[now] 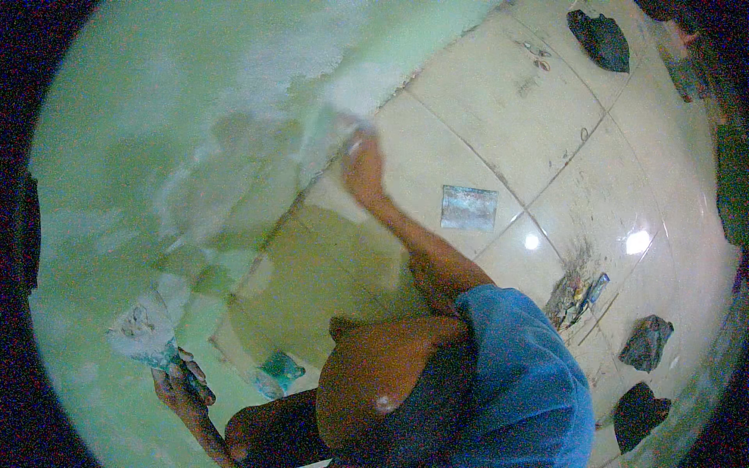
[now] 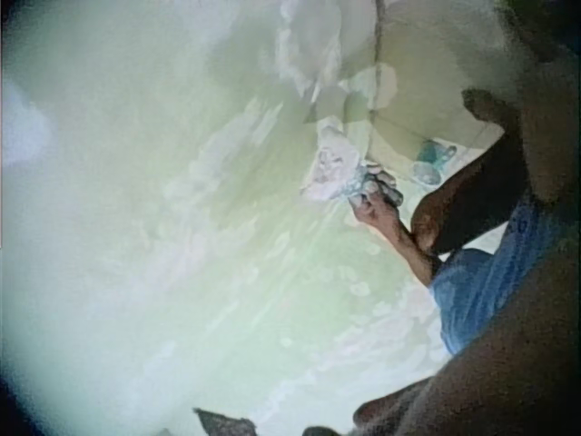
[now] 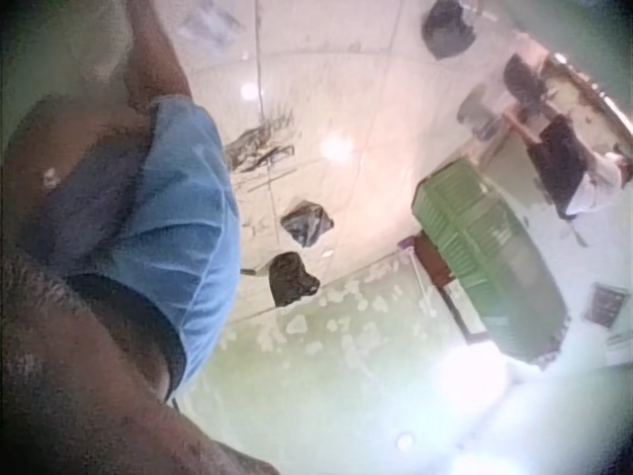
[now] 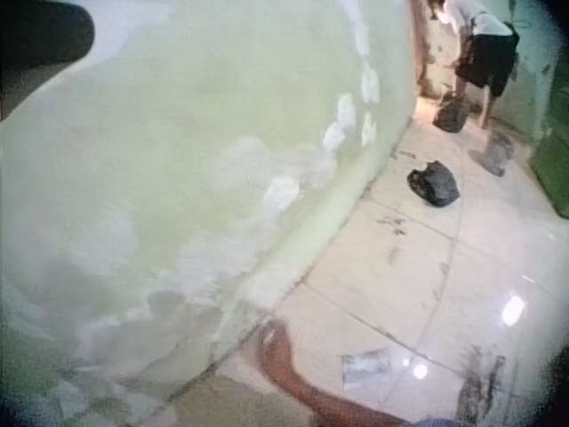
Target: The person applies patching compound to a wall using a putty knife and a metal scraper. The person repeatedly scoops compound onto the scraper and smooths it onto the bottom edge of the wall.
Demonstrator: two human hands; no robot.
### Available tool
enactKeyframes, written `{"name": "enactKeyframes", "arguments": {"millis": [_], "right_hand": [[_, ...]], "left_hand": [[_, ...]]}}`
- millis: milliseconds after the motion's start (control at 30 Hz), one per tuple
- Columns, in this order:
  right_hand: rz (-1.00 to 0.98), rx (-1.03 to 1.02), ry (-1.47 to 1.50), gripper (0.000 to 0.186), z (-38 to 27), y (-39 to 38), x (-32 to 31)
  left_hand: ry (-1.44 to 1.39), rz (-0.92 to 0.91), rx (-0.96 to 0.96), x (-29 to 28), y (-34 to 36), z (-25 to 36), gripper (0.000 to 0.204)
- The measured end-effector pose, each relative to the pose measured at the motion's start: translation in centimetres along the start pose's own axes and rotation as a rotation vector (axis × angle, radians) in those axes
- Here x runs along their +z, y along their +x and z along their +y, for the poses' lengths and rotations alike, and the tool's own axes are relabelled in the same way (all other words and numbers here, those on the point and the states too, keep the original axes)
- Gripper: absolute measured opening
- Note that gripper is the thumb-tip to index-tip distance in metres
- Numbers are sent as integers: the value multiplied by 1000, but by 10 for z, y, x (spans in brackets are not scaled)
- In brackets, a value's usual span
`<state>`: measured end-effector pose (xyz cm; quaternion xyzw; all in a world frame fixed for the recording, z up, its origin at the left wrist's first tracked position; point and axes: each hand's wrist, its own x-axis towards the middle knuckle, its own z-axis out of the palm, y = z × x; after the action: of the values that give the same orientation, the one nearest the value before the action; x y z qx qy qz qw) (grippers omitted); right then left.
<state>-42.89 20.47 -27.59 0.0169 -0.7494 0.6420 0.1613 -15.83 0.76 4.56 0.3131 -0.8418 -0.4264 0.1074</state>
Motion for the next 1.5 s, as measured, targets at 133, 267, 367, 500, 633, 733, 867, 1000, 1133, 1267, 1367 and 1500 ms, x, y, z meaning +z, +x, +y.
{"name": "enactKeyframes", "arguments": {"millis": [133,267,367,500,633,733,867,1000,1133,1267,1367,1500], "right_hand": [[181,-69,-96,40,11,52,-18],[-22,-154,-242,44,-17,-13,34],[-378,-100,-23,41,-20,-43,25],[60,2,-65,30,59,-11,-4],[73,353,161,35,81,29,-30],[149,285,172,31,88,42,-22],[308,201,26,35,134,45,2],[249,64,-596,58,116,36,57],[3,212,-380,71,56,10,63],[-31,143,276,46,56,-43,55],[-24,506,173,20,89,-25,20],[126,732,721,6,78,51,-34]], "left_hand": [[-15,-23,-71,-9,1,-11,28],[-19,26,-39,-3,-1,-10,29],[4,-14,-53,-5,-1,-5,30],[12,-17,-27,-7,2,-16,30],[13,15,-18,-18,0,-32,28],[3,75,18,-12,-3,-33,25],[-5,35,-31,-7,-2,-24,23],[-15,21,-44,-12,-2,-29,23],[-19,-1,-78,-5,0,-12,24],[3,-52,-49,2,4,8,27],[2,-63,-17,-4,9,-1,29],[24,-74,0,-3,7,-2,30]]}}
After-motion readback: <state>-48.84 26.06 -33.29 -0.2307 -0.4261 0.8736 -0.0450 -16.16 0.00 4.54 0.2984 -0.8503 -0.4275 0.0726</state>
